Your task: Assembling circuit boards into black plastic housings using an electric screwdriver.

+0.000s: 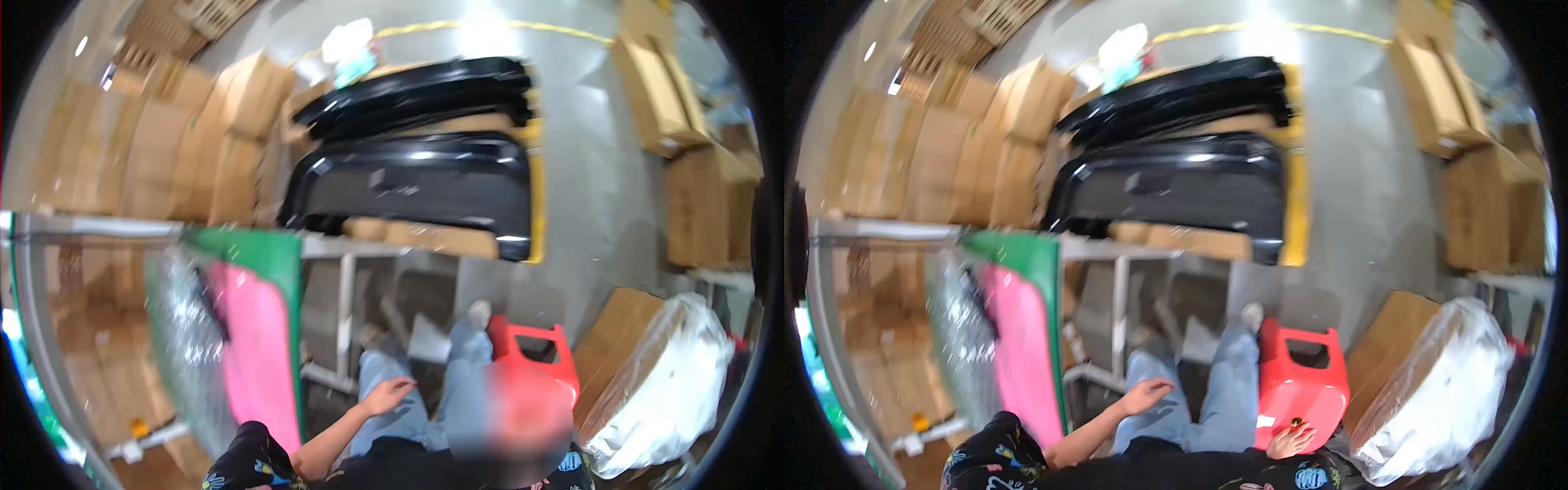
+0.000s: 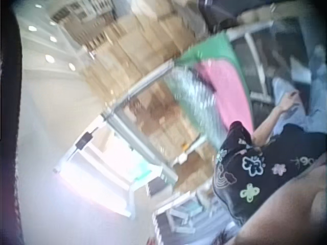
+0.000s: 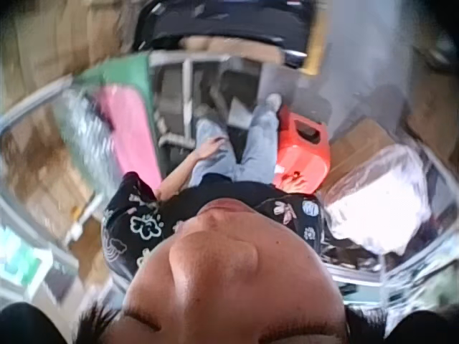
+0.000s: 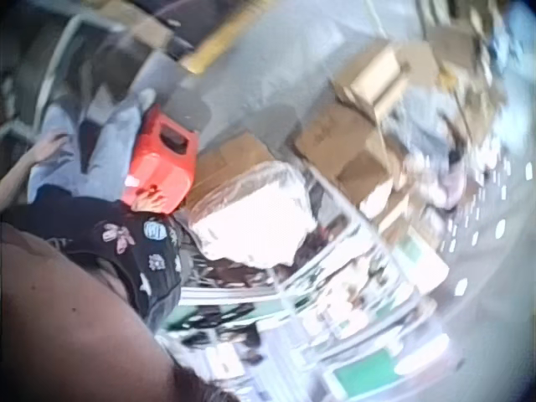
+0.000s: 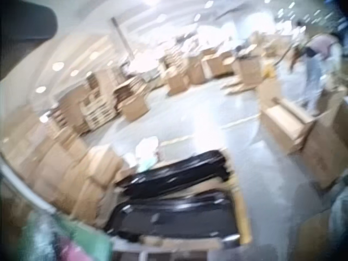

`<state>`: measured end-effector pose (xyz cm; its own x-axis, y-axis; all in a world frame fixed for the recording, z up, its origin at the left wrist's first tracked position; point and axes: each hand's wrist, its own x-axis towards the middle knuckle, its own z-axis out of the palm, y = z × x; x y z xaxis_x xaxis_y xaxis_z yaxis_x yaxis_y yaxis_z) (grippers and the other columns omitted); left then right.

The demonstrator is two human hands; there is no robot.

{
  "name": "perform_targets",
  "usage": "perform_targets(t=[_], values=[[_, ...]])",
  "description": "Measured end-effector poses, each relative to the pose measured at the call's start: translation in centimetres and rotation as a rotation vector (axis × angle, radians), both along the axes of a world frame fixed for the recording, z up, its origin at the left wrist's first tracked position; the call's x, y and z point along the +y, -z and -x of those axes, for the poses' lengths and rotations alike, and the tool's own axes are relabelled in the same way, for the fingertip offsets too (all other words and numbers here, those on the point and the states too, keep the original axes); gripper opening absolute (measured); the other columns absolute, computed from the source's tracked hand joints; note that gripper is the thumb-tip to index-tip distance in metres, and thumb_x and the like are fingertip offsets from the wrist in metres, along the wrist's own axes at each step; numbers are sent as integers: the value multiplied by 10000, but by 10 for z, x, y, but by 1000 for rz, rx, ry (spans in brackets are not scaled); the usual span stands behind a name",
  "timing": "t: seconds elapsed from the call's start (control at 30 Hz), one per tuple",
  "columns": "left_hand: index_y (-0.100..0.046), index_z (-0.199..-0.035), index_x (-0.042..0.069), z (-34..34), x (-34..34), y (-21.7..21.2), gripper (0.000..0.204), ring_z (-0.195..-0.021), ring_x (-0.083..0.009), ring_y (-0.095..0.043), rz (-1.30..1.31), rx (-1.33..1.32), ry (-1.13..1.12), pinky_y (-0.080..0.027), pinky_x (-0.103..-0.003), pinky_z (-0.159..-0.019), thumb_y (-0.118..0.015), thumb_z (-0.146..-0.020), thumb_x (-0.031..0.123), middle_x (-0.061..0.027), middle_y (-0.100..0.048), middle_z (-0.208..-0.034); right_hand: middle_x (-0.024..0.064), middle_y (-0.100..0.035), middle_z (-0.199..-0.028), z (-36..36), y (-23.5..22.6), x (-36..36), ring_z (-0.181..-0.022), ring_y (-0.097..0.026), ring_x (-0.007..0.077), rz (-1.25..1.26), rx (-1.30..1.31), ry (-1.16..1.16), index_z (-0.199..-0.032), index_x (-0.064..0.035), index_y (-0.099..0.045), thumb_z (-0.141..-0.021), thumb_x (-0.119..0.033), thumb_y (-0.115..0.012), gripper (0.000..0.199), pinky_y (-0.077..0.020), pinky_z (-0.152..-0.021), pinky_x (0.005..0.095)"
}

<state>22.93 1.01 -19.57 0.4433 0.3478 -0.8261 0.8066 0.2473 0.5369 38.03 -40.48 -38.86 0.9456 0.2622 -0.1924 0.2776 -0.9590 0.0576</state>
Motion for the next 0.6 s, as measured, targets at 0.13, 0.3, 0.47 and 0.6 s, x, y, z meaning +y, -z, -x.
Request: perform_targets(t=[0.13, 0.3, 0.47, 0.6], values=[[-629, -1058, 32, 8, 44, -156, 244, -1026, -317, -592, -640, -202, 206, -462, -401, -907, -639, -825, 105, -130, -641, -1018, 316, -96, -1537, -48, -58, 23, -1427, -132, 459, 275, 656, 168, -1533, -101, -70, -777, -342, -728, 1031, -193, -1147, 550], [-596, -1167, 81, 71, 126, -196, 448, -1170, -323, -528, -1042, 159, 347, -422, -448, -977, -703, -732, 92, -124, -559, -1237, 166, -284, -1500, -145, -67, 155, -1388, -267, 426, 207, 564, -561, -1475, -124, -248, -570, -193, -884, 1108, -284, -1116, 520], [-617, -1199, 129, 119, 123, -147, 545, -1273, -322, -457, -1094, 79, 385, -347, -477, -1067, -761, -693, 270, -118, -493, -1350, 192, -393, -1416, -207, 52, 169, -1307, -388, 411, 733, 1084, -889, -1461, -26, -186, -274, -501, -942, 1485, -396, -1072, 494], [-674, -1123, 204, 118, 105, -126, 446, -1248, -296, -475, -1215, 85, 287, -332, -481, -1069, -730, -684, 263, -85, -528, -1302, 239, -407, -1402, -210, 77, 163, -1291, -408, 414, 944, 1103, -916, -1468, -15, -159, -337, -523, -938, 1464, -405, -1049, 476]])
